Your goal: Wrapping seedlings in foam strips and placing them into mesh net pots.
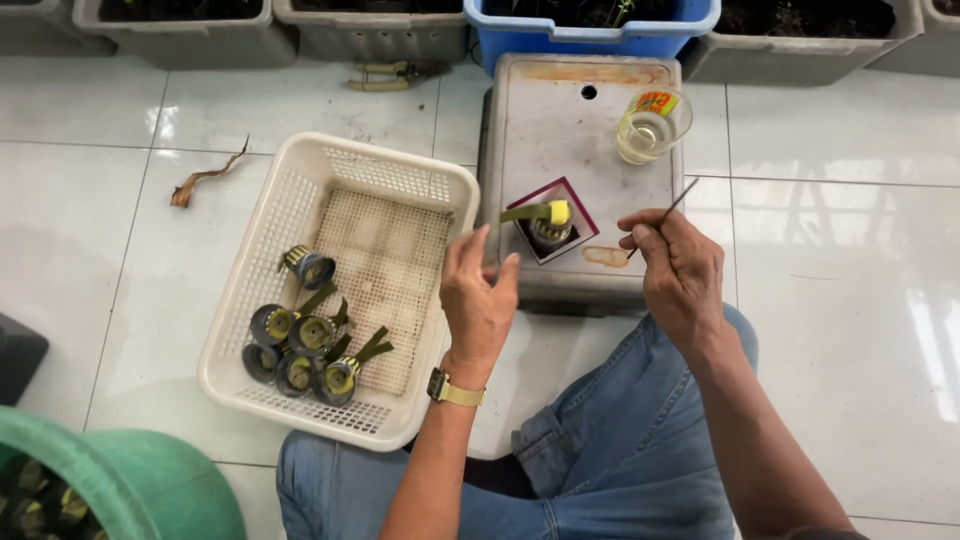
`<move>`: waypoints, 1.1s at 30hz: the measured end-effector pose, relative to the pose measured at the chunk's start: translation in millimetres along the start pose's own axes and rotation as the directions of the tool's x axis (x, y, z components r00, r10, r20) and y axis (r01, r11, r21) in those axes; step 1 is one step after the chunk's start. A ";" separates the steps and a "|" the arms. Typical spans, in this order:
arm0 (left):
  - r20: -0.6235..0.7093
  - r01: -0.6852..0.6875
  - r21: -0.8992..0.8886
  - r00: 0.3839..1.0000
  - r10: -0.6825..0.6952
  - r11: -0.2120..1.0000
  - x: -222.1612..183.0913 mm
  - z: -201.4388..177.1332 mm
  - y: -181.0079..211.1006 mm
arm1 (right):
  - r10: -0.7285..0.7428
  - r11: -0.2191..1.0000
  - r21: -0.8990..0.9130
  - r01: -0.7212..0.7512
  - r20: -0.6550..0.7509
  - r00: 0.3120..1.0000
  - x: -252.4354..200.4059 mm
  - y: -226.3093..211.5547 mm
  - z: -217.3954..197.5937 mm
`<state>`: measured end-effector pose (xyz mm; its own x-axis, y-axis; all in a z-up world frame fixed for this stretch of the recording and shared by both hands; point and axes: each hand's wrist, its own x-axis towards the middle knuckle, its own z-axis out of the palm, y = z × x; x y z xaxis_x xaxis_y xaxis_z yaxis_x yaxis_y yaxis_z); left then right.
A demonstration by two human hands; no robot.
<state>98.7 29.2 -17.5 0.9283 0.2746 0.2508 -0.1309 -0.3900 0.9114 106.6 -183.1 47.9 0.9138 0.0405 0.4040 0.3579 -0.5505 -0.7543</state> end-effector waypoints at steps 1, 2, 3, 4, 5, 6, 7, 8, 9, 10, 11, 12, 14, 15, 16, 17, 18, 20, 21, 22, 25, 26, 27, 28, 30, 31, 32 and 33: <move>-0.002 -0.115 0.086 0.993 0.116 0.990 7.6 1.7 11.5 | 0.043 0.999 0.008 -0.043 0.004 0.999 4.8 -3.6 -0.4; 0.007 -0.228 0.171 0.973 0.230 0.959 15.0 3.5 22.9 | 0.086 0.996 0.016 -0.086 0.008 0.996 9.6 -7.0 -0.9; 0.011 -0.227 0.176 0.973 0.229 0.958 24.5 9.3 28.0 | 0.090 0.996 0.020 -0.091 0.008 0.996 8.4 -5.5 -0.8; 0.076 -0.304 0.266 0.952 0.295 0.915 33.6 15.7 33.3 | 0.116 0.992 0.057 -0.115 -0.014 0.993 7.0 -3.8 -1.3; 0.151 -0.382 0.348 0.924 0.351 0.856 41.4 21.9 38.2 | 0.146 0.985 0.095 -0.142 -0.037 0.989 3.9 -2.2 -1.6; 0.159 -0.382 0.352 0.924 0.348 0.854 47.7 27.0 37.5 | 0.154 0.984 0.101 -0.149 -0.037 0.987 0.7 1.2 -2.7; 0.240 -0.397 0.425 0.916 0.322 0.813 54.5 33.0 37.2 | 0.160 0.981 0.118 -0.154 -0.040 0.986 -2.7 4.8 -4.3; 0.318 -0.417 0.492 0.903 0.288 0.765 61.3 39.7 37.4 | 0.166 0.978 0.135 -0.159 -0.043 0.985 -6.1 8.6 -6.5; 0.335 -0.428 0.490 0.897 0.289 0.759 63.6 41.4 36.9 | 0.179 0.975 0.141 -0.170 -0.054 0.982 -9.5 10.4 -9.5; 0.349 -0.434 0.515 0.894 0.282 0.739 65.8 43.6 36.5 | 0.194 0.974 0.128 -0.187 -0.043 0.980 -12.9 12.5 -12.6; 0.363 -0.442 0.539 0.890 0.275 0.717 67.2 46.1 35.5 | 0.210 0.972 0.117 -0.205 -0.032 0.977 -17.3 15.1 -15.6; 0.381 -0.453 0.537 0.883 0.275 0.711 67.7 41.6 37.8 | 0.224 0.968 0.124 -0.218 -0.042 0.974 -21.1 17.7 -18.7; 0.325 -0.385 0.434 0.910 0.257 0.814 72.5 32.0 44.5 | 0.160 0.982 0.111 -0.153 -0.053 0.986 -25.5 21.1 -24.9; 0.338 -0.396 0.436 0.904 0.261 0.809 72.3 25.0 46.3 | 0.169 0.980 0.118 -0.161 -0.064 0.984 -26.3 18.6 -26.0; 0.313 -0.310 0.340 0.927 0.204 0.888 72.2 16.9 48.7 | 0.186 0.977 0.122 -0.176 -0.074 0.980 -27.2 15.1 -27.0; 0.288 -0.219 0.239 0.947 0.146 0.946 74.1 6.9 52.1 | 0.194 0.975 0.129 -0.182 -0.083 0.978 -25.3 10.8 -27.0; 0.292 -0.231 0.245 0.944 0.155 0.942 73.2 1.8 43.6 | 0.193 0.974 0.139 -0.180 -0.093 0.977 -23.9 7.2 -25.5; 0.281 0.077 -0.176 0.959 -0.025 0.981 72.3 -11.8 25.9 | 0.101 0.984 0.155 -0.088 -0.075 0.992 -19.7 0.0 -20.0; 0.275 0.064 -0.162 0.961 -0.017 0.985 69.5 -16.5 23.7 | 0.095 0.982 0.172 -0.080 -0.081 0.992 -18.3 -2.3 -16.6; 0.299 0.210 -0.357 0.949 -0.102 0.910 66.9 -21.9 21.3 | 0.154 0.982 0.117 -0.149 -0.032 0.988 -16.9 -5.2 -13.0; 0.367 0.396 -0.613 0.909 -0.198 0.684 63.0 -32.3 19.9 | 0.114 0.989 0.092 -0.118 0.041 0.993 -12.3 -5.0 1.2; 0.411 0.459 -0.687 0.885 -0.219 0.563 61.2 -33.3 19.7 | 0.024 0.993 0.110 -0.032 0.067 0.997 -12.1 -3.0 5.6; 0.414 0.458 -0.685 0.885 -0.215 0.566 60.1 -31.8 20.7 | 0.025 0.993 0.111 -0.032 0.062 0.998 -14.0 -2.0 10.2; 0.439 0.487 -0.711 0.871 -0.221 0.507 59.3 -29.6 20.8 | 0.061 0.994 0.078 -0.070 0.114 0.992 -15.7 0.0 15.2; 0.476 0.526 -0.729 0.849 -0.229 0.438 57.1 -21.9 17.2 | 0.112 0.992 0.035 -0.119 0.162 0.980 -19.0 -5.0 20.7; 0.473 0.522 -0.729 0.852 -0.225 0.443 53.4 -19.1 13.3 | 0.063 0.996 0.057 -0.070 0.112 0.992 -22.0 -12.6 22.7; 0.471 0.518 -0.729 0.854 -0.222 0.448 49.7 -16.4 9.3 | 0.014 0.997 0.076 -0.019 0.060 0.998 -24.8 -20.2 24.9; 0.475 0.525 -0.724 0.850 -0.229 0.446 47.0 -15.3 7.2 | 0.024 0.997 0.076 -0.028 0.063 0.998 -25.9 -18.3 28.3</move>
<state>136.0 52.8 5.8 0.9840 -0.0952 -0.1504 0.1772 0.6069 0.7748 81.8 -150.4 36.6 0.9323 0.0803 0.3526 0.3453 -0.4866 -0.8025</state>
